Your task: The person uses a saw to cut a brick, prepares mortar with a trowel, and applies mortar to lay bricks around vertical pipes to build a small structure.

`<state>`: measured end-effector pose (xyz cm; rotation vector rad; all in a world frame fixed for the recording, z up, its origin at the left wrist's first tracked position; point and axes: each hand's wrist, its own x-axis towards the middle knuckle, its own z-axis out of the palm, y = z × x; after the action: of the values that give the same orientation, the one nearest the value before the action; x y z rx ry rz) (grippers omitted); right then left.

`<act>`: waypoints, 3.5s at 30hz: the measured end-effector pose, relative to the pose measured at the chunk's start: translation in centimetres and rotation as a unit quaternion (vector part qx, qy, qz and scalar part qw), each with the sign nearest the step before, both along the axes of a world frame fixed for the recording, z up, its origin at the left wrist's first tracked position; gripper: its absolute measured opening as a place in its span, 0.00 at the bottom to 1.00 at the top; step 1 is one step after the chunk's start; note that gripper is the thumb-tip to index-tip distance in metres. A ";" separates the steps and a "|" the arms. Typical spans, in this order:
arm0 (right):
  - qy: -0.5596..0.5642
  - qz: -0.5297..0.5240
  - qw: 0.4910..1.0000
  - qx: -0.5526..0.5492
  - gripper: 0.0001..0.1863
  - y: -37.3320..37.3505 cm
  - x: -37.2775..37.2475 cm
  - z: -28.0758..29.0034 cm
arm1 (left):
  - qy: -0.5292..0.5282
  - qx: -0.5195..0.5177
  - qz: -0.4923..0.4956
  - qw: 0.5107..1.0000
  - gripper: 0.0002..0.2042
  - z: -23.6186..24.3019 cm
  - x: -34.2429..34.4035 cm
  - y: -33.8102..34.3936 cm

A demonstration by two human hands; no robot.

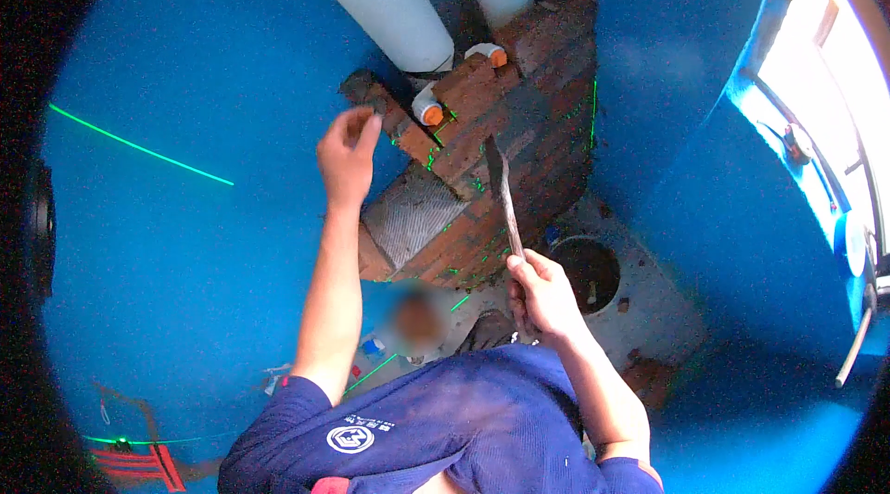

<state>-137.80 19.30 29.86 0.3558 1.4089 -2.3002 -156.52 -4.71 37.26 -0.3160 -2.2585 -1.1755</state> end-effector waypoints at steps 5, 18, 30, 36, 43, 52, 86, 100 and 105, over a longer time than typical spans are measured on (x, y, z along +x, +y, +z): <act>0.002 0.029 0.999 -0.012 0.11 -1.6 -1.2 2.0 | -0.171 0.119 0.029 0.978 0.08 -9.0 5.4 -3.5; -0.035 0.130 0.990 -0.051 0.13 -2.1 2.5 3.1 | -0.381 0.150 0.007 0.912 0.06 -22.2 16.4 -5.6; -0.202 0.069 0.969 -0.121 0.06 -5.1 3.1 -3.2 | -0.586 0.290 -0.234 0.719 0.16 -21.2 20.1 -1.2; 0.025 0.269 0.959 0.086 0.14 -7.3 1.6 -2.1 | -0.573 0.459 -0.216 0.644 0.19 -18.9 20.8 -2.8; 0.225 0.213 0.844 0.438 0.21 -14.8 -4.1 -11.3 | -0.527 0.187 -0.118 0.820 0.14 -20.3 22.0 -8.0; 0.193 0.083 0.818 0.535 0.21 -23.4 -10.0 -24.5 | -0.594 0.116 -0.051 0.795 0.15 -22.3 28.4 -15.6; -0.161 0.228 0.708 0.648 0.14 7.3 -2.5 -59.7 | -0.785 0.089 0.164 0.591 0.10 -38.5 40.0 -15.9; -0.079 0.319 0.765 0.554 0.16 12.6 -0.1 -84.0 | -0.806 0.203 0.222 0.509 0.13 -39.8 47.1 -12.1; -0.088 0.316 0.818 0.472 0.18 14.3 2.1 -78.2 | -0.767 0.363 0.284 0.446 0.17 -40.8 43.9 -12.8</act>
<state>-135.67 33.55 -48.33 0.2910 2.0744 -0.9045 -112.65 -17.47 -3.49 2.5903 -1.9351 -2.1161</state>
